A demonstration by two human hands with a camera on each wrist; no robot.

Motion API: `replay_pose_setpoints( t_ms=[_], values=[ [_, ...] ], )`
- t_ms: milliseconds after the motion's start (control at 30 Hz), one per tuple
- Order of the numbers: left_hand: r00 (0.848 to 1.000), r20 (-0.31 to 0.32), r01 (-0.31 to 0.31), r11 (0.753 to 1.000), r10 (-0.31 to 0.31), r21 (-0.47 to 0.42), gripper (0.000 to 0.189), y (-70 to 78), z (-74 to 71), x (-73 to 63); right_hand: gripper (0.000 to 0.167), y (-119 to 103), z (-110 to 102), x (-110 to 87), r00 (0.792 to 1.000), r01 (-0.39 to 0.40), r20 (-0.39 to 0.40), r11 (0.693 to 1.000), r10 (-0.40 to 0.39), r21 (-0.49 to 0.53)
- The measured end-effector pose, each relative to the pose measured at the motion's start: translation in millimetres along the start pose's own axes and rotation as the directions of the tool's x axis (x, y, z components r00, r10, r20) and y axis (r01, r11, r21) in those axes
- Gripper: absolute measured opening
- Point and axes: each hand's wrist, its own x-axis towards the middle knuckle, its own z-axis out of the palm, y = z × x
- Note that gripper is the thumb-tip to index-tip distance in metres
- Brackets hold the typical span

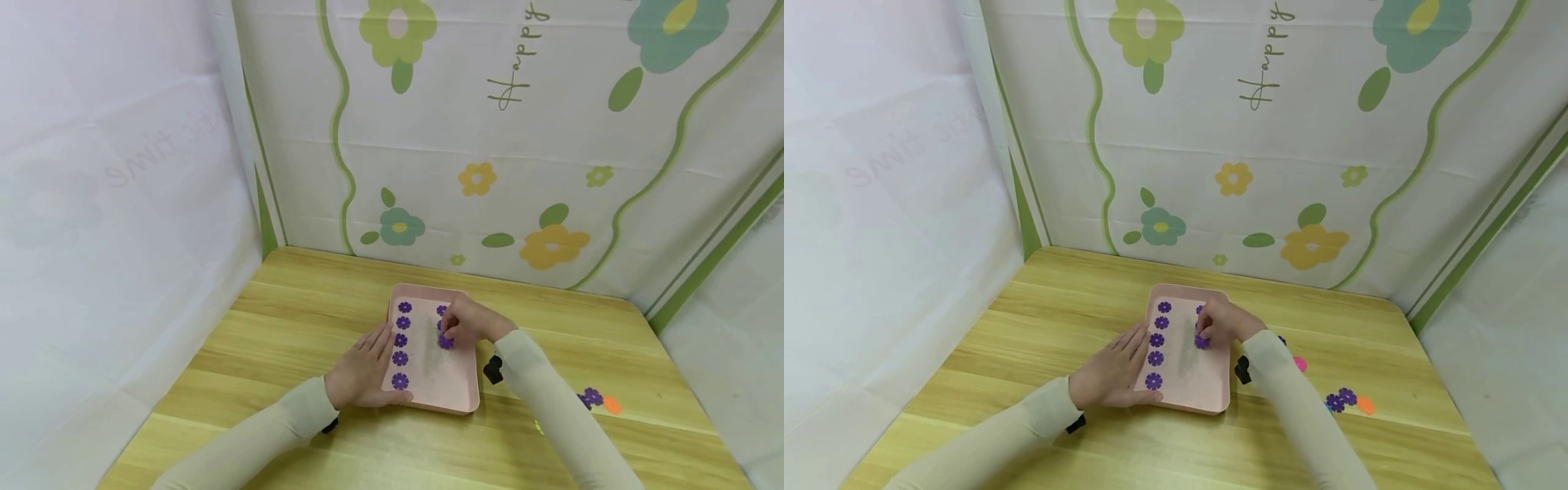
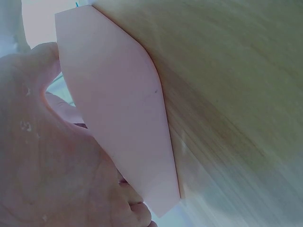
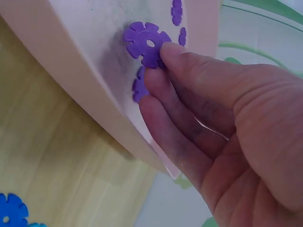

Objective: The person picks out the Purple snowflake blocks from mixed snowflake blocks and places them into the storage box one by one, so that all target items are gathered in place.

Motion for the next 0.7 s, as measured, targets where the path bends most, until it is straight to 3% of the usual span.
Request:
replay_pose_setpoints(
  t_ms=[367, 700],
  values=[
    [1.0, -0.013, -0.014, 1.0, 0.014, -0.002, 0.117, -0.6, 3.5, -0.6, 0.012, 3, 11, 4.5, 0.998, -0.06, 0.005, 0.998, 0.06, -0.023],
    [1.0, 0.02, 0.003, 1.0, -0.003, 0.001, 0.118, -1.5, 0.3, 0.7, 0.014, -11, -12, -7.3, 0.998, -0.055, 0.009, 0.995, 0.056, -0.088]
  ],
)
